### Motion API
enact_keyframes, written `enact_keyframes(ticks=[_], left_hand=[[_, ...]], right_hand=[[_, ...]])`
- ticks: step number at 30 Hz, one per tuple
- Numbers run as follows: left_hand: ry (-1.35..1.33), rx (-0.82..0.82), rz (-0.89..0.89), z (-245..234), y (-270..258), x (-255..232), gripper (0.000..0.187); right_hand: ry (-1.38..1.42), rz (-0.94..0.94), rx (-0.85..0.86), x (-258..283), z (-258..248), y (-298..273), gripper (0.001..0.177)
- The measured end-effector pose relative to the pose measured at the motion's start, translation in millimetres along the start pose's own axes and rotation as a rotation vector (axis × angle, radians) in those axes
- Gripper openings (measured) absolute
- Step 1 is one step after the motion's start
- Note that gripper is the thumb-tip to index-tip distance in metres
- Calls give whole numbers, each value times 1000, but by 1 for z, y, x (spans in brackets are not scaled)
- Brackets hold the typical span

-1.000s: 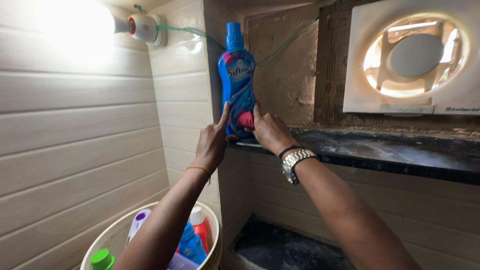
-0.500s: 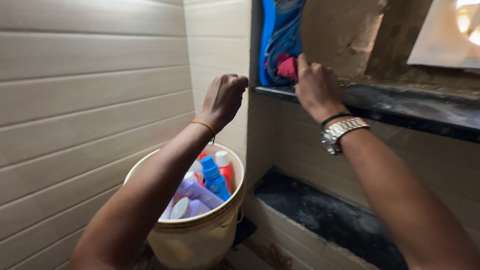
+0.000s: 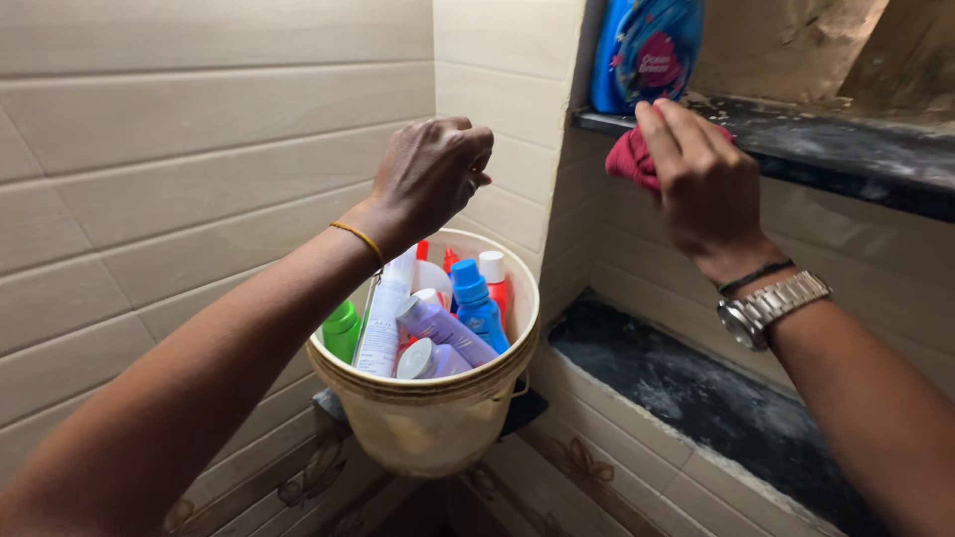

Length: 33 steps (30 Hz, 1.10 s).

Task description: The person wipes a blue Softtouch fabric conditioner bottle with a pink cloth, then places it on a bathroom shelf. Next, they wipe a green Comfort fabric conditioner bottle with the same cloth and place it on the shelf next to the first bottle.

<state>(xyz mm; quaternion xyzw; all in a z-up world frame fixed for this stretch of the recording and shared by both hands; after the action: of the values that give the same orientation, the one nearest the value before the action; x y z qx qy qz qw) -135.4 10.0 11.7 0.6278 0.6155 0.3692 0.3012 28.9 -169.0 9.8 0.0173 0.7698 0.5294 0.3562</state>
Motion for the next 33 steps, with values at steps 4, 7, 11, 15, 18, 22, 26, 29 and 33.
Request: enact_keyframes(ticks=[4,7,11,15,18,22,26,29,33], left_hand=[[-4,106,-60,-4,-24,14,28],[14,165,-96,-3,-40,27,26],[43,245,-159,4,-61,49,17],[21,366,-299,15,-85,82,12],[8,334,-205,15,-99,99,3],[19,547,-494,39,-127,143,33],[-36,696,-602,53,-143,166,33],[-164,863,-759,52,-160,172,38],[-118,1148,-666,33,-176,149,45]], right_hand=[[49,-50,39,34,0,-11,46],[149,-29,99,59,5,-20,47],[301,35,170,88,17,-29,55],[464,135,277,112,36,-35,60],[620,205,331,127,49,-37,60],[782,317,359,146,64,-30,60],[911,546,591,160,88,-29,55],[909,612,696,166,97,-30,55],[892,409,433,172,89,-17,59]])
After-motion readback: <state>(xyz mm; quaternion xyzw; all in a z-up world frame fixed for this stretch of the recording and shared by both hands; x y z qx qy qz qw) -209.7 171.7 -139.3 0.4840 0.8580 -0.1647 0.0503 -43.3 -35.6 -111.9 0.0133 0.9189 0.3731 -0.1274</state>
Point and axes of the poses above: each hand's wrist, its own y-axis towards the middle knuckle, its own z-axis out of the palm, x = y × z, the point moved 7 cm from there along y, towards the middle knuckle, and after that the axes turned 8 degrees about -y, right-handed, at the moved point
